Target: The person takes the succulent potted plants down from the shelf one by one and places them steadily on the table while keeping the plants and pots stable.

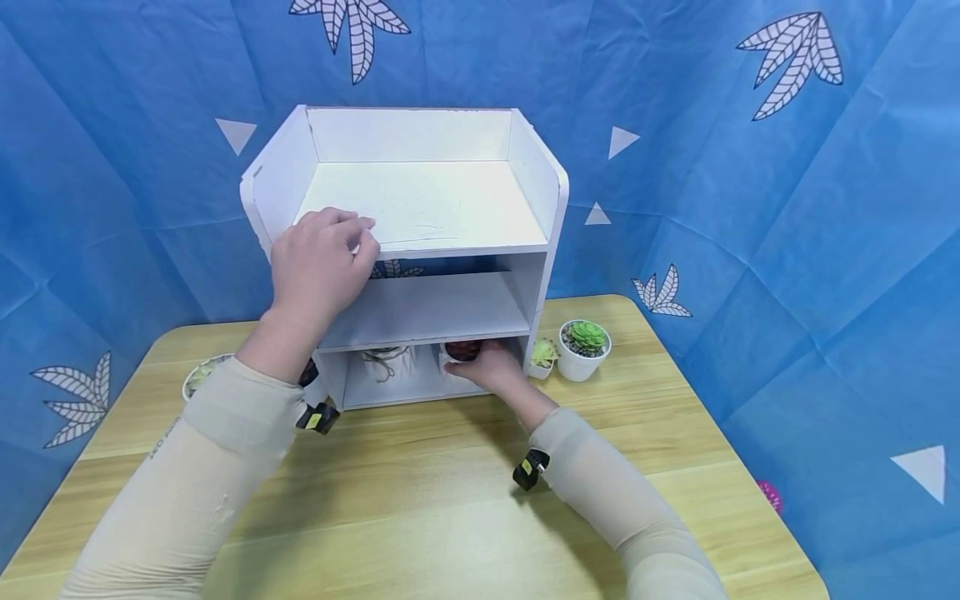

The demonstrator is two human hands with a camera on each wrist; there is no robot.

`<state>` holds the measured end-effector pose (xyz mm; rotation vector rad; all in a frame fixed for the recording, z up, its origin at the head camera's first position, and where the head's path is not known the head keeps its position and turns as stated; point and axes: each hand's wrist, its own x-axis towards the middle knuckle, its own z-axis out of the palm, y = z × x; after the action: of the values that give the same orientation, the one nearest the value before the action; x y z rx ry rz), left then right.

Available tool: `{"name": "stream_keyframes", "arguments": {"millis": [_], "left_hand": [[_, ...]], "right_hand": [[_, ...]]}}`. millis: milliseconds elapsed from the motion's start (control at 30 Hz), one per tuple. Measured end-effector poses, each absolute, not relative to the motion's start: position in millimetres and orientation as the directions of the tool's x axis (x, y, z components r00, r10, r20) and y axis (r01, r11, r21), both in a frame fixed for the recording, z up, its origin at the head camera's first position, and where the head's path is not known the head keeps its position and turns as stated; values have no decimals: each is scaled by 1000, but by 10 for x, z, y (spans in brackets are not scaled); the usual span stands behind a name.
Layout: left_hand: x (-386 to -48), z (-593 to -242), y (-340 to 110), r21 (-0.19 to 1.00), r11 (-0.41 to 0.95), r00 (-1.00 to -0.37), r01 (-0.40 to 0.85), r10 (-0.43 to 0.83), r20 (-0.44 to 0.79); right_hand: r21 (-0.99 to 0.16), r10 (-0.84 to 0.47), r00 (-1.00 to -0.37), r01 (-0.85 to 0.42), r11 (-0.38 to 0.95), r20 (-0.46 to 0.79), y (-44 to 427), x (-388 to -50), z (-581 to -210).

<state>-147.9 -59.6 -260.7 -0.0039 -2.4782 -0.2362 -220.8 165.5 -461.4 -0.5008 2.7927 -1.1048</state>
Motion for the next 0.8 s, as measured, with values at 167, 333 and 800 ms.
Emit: {"name": "stream_keyframes", "arguments": {"millis": [167,333,800], "left_hand": [[-1477,-2602,-591,167,984,-793,61,-54,607],[-1468,-2595,-589,171,983,-792,62,-56,608],[-1455,-2597,-587,167,984,-791,62,-53,609]], "right_hand": [[-662,-331,-943,-269,699,33,1671,-2179,-4600],[-641,-341,-939,-291,711,48,1686,-2154,-4602],[-631,-361,-931,-308,712,47,1781,-2034,-4594]]}}
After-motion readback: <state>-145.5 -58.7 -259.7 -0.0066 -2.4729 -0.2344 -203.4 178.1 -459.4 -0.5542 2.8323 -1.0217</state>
